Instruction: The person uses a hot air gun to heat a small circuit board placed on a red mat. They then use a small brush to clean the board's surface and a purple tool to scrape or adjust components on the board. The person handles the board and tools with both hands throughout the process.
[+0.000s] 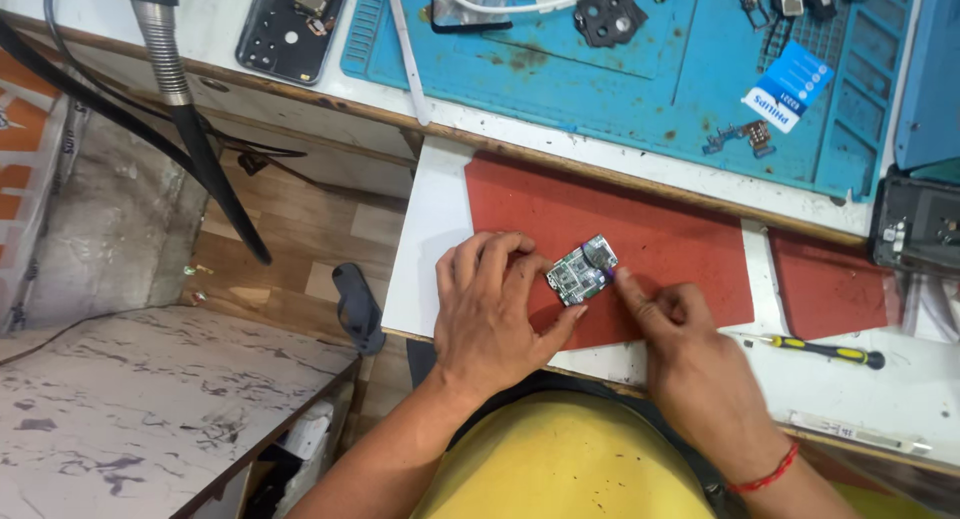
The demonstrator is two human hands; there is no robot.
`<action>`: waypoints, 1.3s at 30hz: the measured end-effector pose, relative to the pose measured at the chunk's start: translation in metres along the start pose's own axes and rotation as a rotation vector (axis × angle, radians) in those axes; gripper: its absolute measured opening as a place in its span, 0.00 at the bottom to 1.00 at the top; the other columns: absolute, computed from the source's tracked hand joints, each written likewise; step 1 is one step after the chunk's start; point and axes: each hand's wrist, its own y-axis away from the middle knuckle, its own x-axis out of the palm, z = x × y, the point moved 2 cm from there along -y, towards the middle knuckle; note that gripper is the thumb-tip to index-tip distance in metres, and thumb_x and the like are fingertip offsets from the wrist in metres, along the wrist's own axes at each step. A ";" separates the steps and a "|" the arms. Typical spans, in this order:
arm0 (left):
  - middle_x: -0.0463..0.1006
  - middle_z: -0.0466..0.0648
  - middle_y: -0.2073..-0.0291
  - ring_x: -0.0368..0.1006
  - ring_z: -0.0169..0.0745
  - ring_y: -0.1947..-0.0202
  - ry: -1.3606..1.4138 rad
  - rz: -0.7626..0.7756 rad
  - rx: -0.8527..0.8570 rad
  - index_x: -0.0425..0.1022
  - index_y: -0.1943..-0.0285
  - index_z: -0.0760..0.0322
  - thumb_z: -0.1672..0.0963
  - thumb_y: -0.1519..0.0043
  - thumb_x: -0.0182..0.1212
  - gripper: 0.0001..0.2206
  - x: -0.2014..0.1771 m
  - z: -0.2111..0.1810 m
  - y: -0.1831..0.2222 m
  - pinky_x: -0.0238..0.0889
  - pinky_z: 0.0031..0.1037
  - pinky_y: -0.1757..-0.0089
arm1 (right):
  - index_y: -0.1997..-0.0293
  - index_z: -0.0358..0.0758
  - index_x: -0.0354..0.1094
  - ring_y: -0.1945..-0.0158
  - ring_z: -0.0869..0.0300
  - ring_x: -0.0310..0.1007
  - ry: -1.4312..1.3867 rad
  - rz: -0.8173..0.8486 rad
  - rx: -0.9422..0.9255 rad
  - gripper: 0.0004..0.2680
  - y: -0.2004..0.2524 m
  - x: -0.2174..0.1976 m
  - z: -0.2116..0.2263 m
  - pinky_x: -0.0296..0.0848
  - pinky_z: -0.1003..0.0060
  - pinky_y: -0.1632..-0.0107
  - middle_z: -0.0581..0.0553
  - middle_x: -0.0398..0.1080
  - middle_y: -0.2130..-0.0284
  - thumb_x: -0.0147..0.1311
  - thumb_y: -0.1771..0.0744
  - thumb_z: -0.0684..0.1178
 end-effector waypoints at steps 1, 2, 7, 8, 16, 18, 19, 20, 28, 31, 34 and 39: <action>0.70 0.49 0.48 0.61 0.51 0.41 0.009 0.008 -0.010 0.77 0.54 0.62 0.49 0.50 0.74 0.21 0.000 0.000 -0.001 0.50 0.47 0.44 | 0.29 0.52 0.60 0.73 0.43 0.75 -0.005 0.038 -0.014 0.28 0.002 0.002 0.006 0.75 0.50 0.70 0.38 0.67 0.59 0.49 0.39 0.35; 0.70 0.48 0.48 0.61 0.50 0.40 0.012 -0.001 -0.017 0.77 0.54 0.62 0.48 0.50 0.74 0.21 -0.001 0.000 -0.001 0.50 0.46 0.43 | 0.28 0.53 0.61 0.74 0.44 0.75 -0.021 0.074 -0.022 0.28 0.003 0.005 0.012 0.76 0.50 0.70 0.38 0.67 0.60 0.49 0.39 0.36; 0.70 0.47 0.48 0.61 0.51 0.40 0.021 -0.006 -0.037 0.77 0.55 0.62 0.48 0.51 0.76 0.22 0.000 0.001 -0.001 0.50 0.46 0.43 | 0.30 0.51 0.61 0.72 0.42 0.75 -0.013 -0.048 -0.015 0.29 -0.006 -0.004 0.008 0.76 0.50 0.69 0.36 0.67 0.57 0.46 0.40 0.34; 0.70 0.47 0.48 0.61 0.50 0.40 0.022 0.000 -0.039 0.77 0.55 0.61 0.48 0.51 0.75 0.21 0.000 0.001 -0.001 0.50 0.46 0.43 | 0.32 0.50 0.62 0.70 0.41 0.75 -0.020 -0.082 -0.093 0.29 -0.009 -0.004 0.011 0.75 0.49 0.68 0.35 0.68 0.57 0.46 0.42 0.34; 0.69 0.48 0.47 0.61 0.51 0.40 0.028 0.038 -0.040 0.77 0.55 0.61 0.48 0.50 0.75 0.21 -0.001 0.004 -0.002 0.51 0.46 0.44 | 0.30 0.56 0.63 0.71 0.43 0.75 -0.015 -0.015 0.100 0.27 -0.009 -0.001 0.018 0.75 0.49 0.68 0.38 0.68 0.59 0.50 0.38 0.37; 0.69 0.48 0.47 0.61 0.51 0.40 0.012 0.035 -0.031 0.76 0.55 0.62 0.48 0.50 0.75 0.22 -0.001 0.004 -0.002 0.51 0.46 0.43 | 0.30 0.56 0.63 0.72 0.43 0.74 -0.003 -0.033 0.109 0.27 -0.009 -0.001 0.019 0.75 0.49 0.68 0.38 0.68 0.60 0.50 0.38 0.37; 0.69 0.48 0.47 0.61 0.52 0.40 0.007 0.033 -0.025 0.76 0.55 0.62 0.47 0.50 0.75 0.22 0.000 0.004 -0.002 0.51 0.47 0.43 | 0.30 0.53 0.63 0.71 0.42 0.74 -0.010 -0.095 0.097 0.27 -0.013 -0.004 0.016 0.74 0.49 0.69 0.37 0.67 0.60 0.50 0.39 0.37; 0.69 0.48 0.47 0.61 0.51 0.40 0.010 0.024 -0.024 0.76 0.55 0.62 0.48 0.50 0.75 0.22 0.000 0.003 -0.001 0.51 0.46 0.43 | 0.30 0.50 0.63 0.70 0.42 0.73 -0.016 -0.156 0.080 0.27 -0.016 -0.007 0.014 0.74 0.49 0.69 0.37 0.67 0.61 0.50 0.39 0.36; 0.71 0.48 0.47 0.62 0.52 0.40 0.018 -0.015 -0.028 0.76 0.55 0.61 0.49 0.50 0.75 0.21 -0.001 0.001 0.000 0.51 0.46 0.43 | 0.30 0.54 0.63 0.73 0.42 0.74 -0.019 -0.006 0.063 0.26 -0.012 -0.005 0.021 0.74 0.49 0.71 0.39 0.68 0.61 0.50 0.38 0.38; 0.71 0.49 0.48 0.62 0.52 0.40 0.028 -0.005 -0.039 0.75 0.54 0.63 0.48 0.50 0.75 0.22 -0.001 0.001 0.000 0.52 0.46 0.44 | 0.31 0.56 0.63 0.70 0.42 0.75 0.020 -0.021 0.128 0.24 -0.017 -0.006 0.013 0.74 0.48 0.69 0.40 0.69 0.60 0.49 0.37 0.38; 0.71 0.49 0.47 0.63 0.52 0.40 0.031 -0.057 -0.035 0.76 0.53 0.63 0.49 0.50 0.75 0.22 -0.002 0.001 0.001 0.53 0.45 0.44 | 0.31 0.53 0.62 0.68 0.40 0.75 0.008 -0.019 0.054 0.27 -0.016 -0.013 0.004 0.74 0.47 0.67 0.37 0.69 0.56 0.46 0.39 0.35; 0.71 0.50 0.48 0.64 0.52 0.42 0.041 -0.076 -0.010 0.76 0.49 0.63 0.48 0.48 0.75 0.23 -0.002 0.001 0.005 0.54 0.45 0.43 | 0.28 0.52 0.60 0.67 0.39 0.75 -0.021 0.026 -0.010 0.30 -0.008 -0.014 -0.004 0.75 0.48 0.65 0.35 0.68 0.57 0.45 0.40 0.34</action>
